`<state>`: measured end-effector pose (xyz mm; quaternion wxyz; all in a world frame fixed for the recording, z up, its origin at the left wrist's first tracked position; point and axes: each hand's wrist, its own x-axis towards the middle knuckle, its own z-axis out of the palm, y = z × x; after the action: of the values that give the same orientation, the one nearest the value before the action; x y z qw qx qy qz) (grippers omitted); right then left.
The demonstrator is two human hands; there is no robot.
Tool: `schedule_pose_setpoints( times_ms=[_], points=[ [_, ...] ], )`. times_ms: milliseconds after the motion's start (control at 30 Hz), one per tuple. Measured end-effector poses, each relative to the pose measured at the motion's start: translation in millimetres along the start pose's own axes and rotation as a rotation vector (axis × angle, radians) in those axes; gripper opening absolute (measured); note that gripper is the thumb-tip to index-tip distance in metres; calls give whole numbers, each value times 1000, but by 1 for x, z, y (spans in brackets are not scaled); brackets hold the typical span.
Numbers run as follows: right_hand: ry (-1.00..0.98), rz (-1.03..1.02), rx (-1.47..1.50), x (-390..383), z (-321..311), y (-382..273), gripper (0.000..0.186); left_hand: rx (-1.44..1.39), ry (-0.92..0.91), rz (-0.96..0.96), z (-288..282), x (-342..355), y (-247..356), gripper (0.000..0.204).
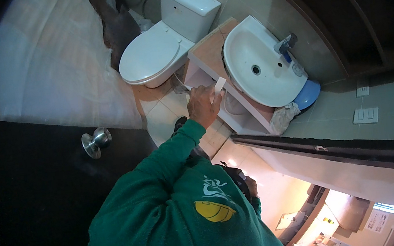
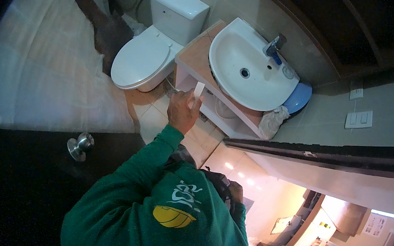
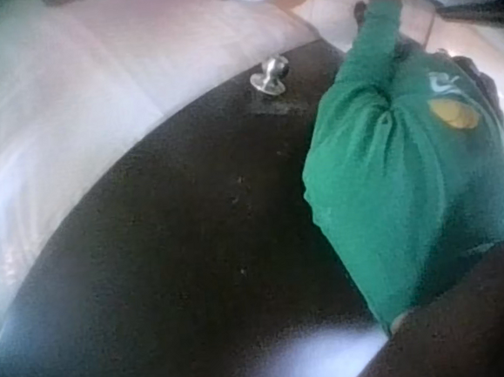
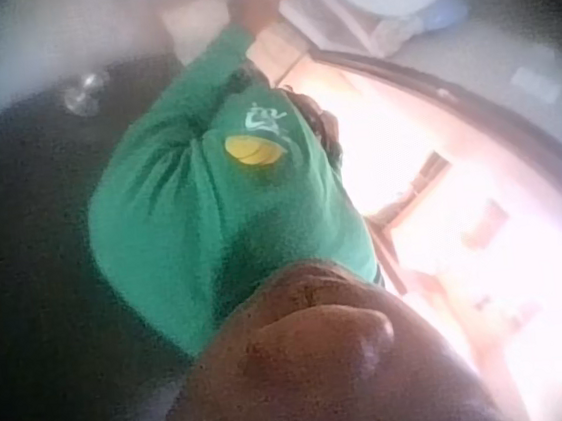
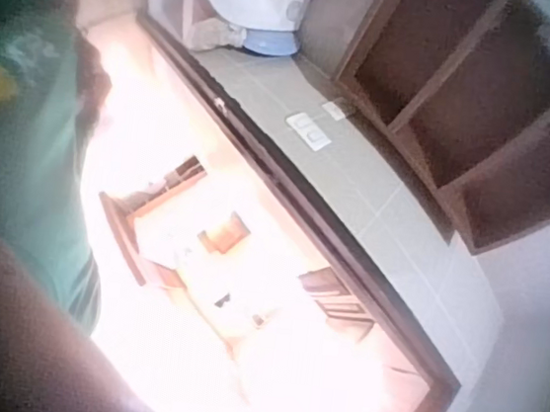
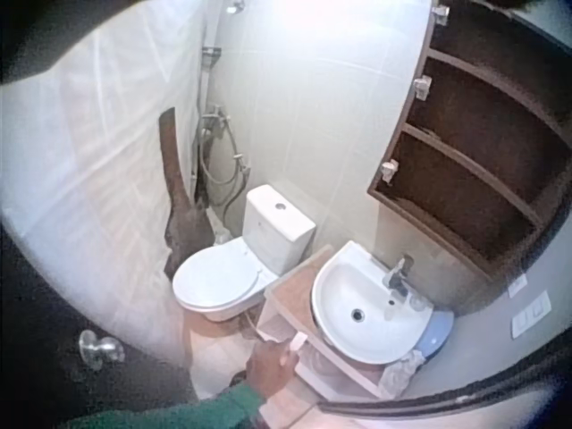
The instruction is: The person kneels under a bathroom sink cabinet and wipes the interior edges with a cloth. They then measure and cut a thin strip of trim, apply it to the cabinet edge, and press it into place.
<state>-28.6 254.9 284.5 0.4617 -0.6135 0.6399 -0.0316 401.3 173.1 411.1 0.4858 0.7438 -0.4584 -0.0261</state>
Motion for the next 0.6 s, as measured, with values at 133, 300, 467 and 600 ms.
schedule_pose_setpoints(
  times_ms=[133,300,467,600],
  points=[
    [-37,60,70,-3,-1,-9,32,-43,-35,-47,-4,1,3,35],
    [-61,-25,89,1,-1,22,29,-87,-131,-123,-3,-5,4,33],
    [-83,-31,35,12,8,60,29,-88,-172,-184,0,-17,-5,38],
    [-75,-43,32,23,22,112,27,-65,-190,-193,-2,-21,-9,41]
  ],
)
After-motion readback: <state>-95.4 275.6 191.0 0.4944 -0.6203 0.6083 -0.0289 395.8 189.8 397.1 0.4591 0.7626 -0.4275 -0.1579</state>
